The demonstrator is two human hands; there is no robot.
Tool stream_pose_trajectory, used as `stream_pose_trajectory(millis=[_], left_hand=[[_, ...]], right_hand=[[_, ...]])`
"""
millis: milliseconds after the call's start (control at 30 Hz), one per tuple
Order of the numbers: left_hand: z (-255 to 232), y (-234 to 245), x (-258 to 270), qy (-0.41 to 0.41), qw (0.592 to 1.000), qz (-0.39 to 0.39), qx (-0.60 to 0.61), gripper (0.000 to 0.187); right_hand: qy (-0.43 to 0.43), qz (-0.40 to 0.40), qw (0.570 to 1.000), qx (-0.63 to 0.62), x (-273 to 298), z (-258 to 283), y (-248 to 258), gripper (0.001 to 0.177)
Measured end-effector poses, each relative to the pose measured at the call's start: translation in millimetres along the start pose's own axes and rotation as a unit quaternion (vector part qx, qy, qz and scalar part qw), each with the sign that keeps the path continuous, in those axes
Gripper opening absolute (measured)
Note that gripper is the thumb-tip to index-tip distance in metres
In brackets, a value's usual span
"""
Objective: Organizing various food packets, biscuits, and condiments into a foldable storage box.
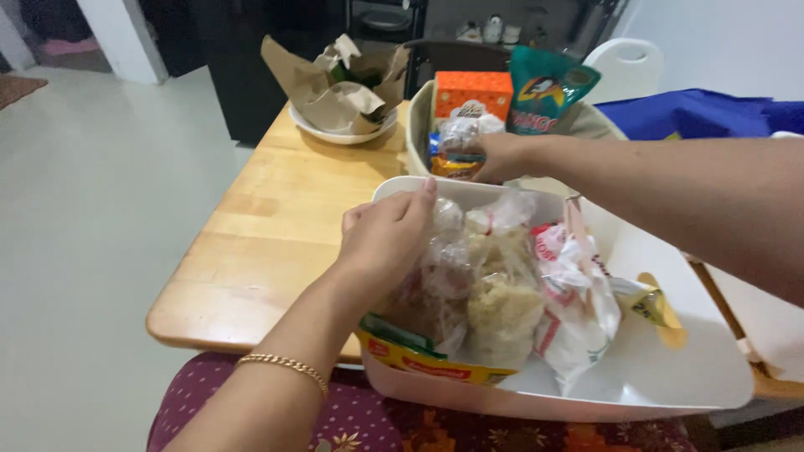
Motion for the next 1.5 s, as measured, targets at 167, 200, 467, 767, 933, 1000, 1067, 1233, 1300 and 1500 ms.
stream_pose_trajectory(millis=[167, 200, 467, 767, 933, 1000, 1067, 1233, 1300, 1500], left_hand=[[-9, 8, 8, 0.003, 1.000, 0.010, 0.003, 0.061], [-15, 9, 9, 0.013, 1.000, 0.023, 0.010, 0.061], [-13, 10, 11, 0.020, 1.000, 0.007, 0.024, 0.061], [-13, 7, 12, 0.022, 0.999, 0.020, 0.027, 0.060], [-11, 8, 10, 0.015, 1.000, 0.020, 0.010, 0.061], [-7, 5, 8, 0.022, 0.999, 0.017, 0.021, 0.060], [-4, 4, 7, 0.016, 1.000, 0.016, 0.021, 0.061], [-1, 6, 12, 0.069, 0.997, 0.018, 0.040, 0.063], [-5, 6, 8, 0.037, 0.999, 0.019, 0.019, 0.065], [-6, 15, 15, 0.154, 0.946, 0.037, 0.283, 0.072]], right_hand=[[0.072, -0.079, 0.991, 0.084, -60, 0, -36, 0.086], [0.049, -0.116, 0.988, 0.094, -52, 2, -27, 0.087], [-0.041, -0.053, 0.996, 0.065, -100, -58, -61, 0.074], [0.026, 0.064, 0.995, -0.073, -135, -69, -100, 0.052], [0.031, 0.082, 0.995, -0.045, -125, -62, -95, 0.064], [0.038, 0.033, 0.999, 0.008, -113, -54, -78, 0.059], [0.044, 0.004, 0.999, 0.029, -111, -62, -67, 0.056], [-0.080, -0.025, 0.996, -0.028, -4, -41, -1, 0.047], [-0.136, -0.055, 0.985, -0.088, 28, -41, 37, 0.049], [-0.137, -0.133, 0.947, -0.259, 145, -17, 133, 0.032]])
Point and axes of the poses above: each hand's wrist, its own x-axis away from the middle knuckle, its own y-axis out of the back of the hand, z = x × y, the point moved 10 cm from there along -x, towards the middle knuckle, and after that the axes turned 7 degrees about -y, right-handed, at the moved point
